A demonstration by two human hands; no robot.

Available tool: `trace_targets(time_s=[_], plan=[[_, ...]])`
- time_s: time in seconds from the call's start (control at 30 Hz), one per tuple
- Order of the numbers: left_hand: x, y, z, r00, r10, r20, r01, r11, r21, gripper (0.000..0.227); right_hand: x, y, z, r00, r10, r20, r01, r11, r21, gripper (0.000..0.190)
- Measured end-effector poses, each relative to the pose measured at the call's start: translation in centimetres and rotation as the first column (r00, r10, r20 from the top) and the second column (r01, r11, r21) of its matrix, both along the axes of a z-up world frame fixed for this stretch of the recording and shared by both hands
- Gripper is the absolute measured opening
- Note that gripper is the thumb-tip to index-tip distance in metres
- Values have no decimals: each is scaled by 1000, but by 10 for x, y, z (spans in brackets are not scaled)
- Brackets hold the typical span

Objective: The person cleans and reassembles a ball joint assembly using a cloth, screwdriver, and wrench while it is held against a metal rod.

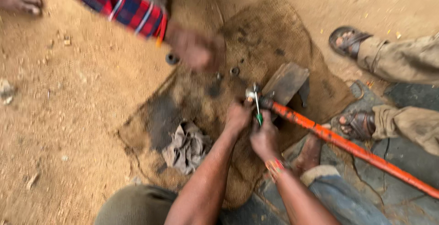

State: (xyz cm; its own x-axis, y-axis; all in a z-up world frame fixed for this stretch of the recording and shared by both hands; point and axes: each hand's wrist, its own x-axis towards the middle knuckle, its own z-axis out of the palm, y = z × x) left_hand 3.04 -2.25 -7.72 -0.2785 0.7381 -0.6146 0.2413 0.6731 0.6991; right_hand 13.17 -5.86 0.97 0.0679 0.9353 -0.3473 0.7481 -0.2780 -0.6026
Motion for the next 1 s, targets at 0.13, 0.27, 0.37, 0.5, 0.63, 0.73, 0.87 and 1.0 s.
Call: trace_targets(time_s=[0.13, 0.27, 0.37, 0.5, 0.63, 0.73, 0.87, 1.0], plan=[[-7, -17, 25, 987, 112, 119, -110, 994, -20, 48, 20, 7, 34, 999, 43, -16, -42, 999, 13, 34], [-12, -23, 46, 927, 226, 299, -212, 974, -80, 44, 19, 18, 56, 978, 126, 163, -91, 973, -212, 36], [-11, -26, 43, 922, 209, 327, -221, 975, 2, 45, 18, 12, 61, 941, 170, 294, -172, 985, -19, 40], [-6, -26, 26, 928, 201, 314, -243, 965, 98, 50, 9, -22, 48, 973, 131, 191, -136, 991, 12, 49], [-7, -23, 36, 968, 151, 199, -154, 988, -2, 50, -1, -35, 44, 987, 108, 119, -125, 982, 140, 59], [-5, -23, 40, 968, 149, 200, -129, 985, -111, 50, -3, -28, 50, 979, 89, 185, -75, 994, -83, 61], [-9, -23, 42, 987, 118, 107, -119, 993, 10, 48, -10, -28, 51, 973, 117, 197, -136, 987, 85, 60], [-8, -22, 42, 942, 206, 266, -178, 976, -123, 49, -18, -36, 23, 981, 57, 183, -80, 990, 120, 60]])
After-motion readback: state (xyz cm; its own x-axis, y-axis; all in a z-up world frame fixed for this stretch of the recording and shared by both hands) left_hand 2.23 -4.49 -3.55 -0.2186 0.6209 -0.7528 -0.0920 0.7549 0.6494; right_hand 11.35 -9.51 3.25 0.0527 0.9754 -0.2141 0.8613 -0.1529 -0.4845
